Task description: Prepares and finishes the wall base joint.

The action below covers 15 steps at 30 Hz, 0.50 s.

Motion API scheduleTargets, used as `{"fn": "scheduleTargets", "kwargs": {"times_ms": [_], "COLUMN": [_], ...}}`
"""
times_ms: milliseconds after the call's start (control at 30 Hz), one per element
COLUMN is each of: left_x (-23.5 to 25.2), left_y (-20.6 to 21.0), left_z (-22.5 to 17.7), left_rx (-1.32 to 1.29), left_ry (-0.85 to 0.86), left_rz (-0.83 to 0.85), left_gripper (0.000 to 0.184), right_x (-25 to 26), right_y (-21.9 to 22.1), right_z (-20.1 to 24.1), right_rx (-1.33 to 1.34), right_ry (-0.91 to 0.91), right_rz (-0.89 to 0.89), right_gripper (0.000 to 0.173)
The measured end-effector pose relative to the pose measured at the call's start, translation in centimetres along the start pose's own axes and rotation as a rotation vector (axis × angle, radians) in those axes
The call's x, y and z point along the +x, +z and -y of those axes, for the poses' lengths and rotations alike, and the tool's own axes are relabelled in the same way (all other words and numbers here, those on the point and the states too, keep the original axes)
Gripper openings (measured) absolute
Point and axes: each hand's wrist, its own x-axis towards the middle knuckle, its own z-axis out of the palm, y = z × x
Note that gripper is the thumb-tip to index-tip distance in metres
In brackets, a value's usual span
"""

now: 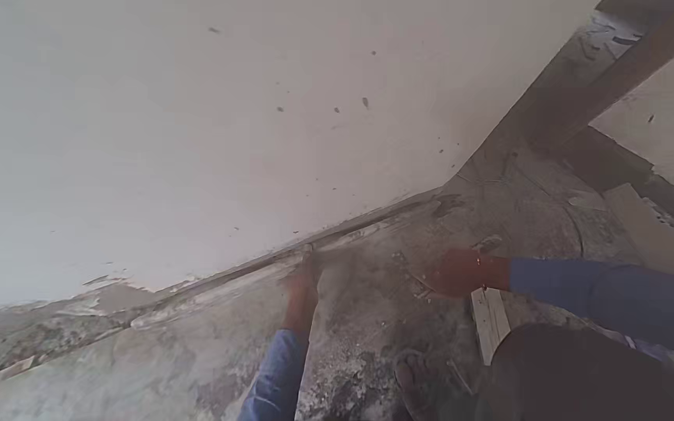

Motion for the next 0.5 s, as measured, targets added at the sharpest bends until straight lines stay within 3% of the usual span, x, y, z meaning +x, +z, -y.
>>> {"fn": "scheduleTargets", "kwargs": {"times_ms": [67, 167, 367, 500], "left_x": [0.2, 0.0, 0.1, 0.2], "left_y": [0.7, 1.1, 1.1, 1.0], "left_z": [0.6, 0.7, 1.1, 1.1], "left_rx": [-0.027, -0.046, -0.024, -0.045], "left_ry": [0.037, 0.066, 0.112, 0.115], "left_rz": [-0.018, -0.051, -0.061, -0.057], "left_gripper": [0.067, 0.070, 0.069, 0.068], "right_x": [0.6, 2.1, 5.5, 5.8], "right_y": [3.5, 5.2, 2.5, 3.0], "right_z": [-2.1, -4.4, -8.6, -9.0], "right_rx": [0.020, 0.080, 0.052, -0.002], "right_ry": [0.024, 0.023, 0.016, -0.029], "right_rz": [0.060, 0.025, -0.147, -0.067], "right_gripper": [0.048, 0.048, 0.039, 0.038]}}
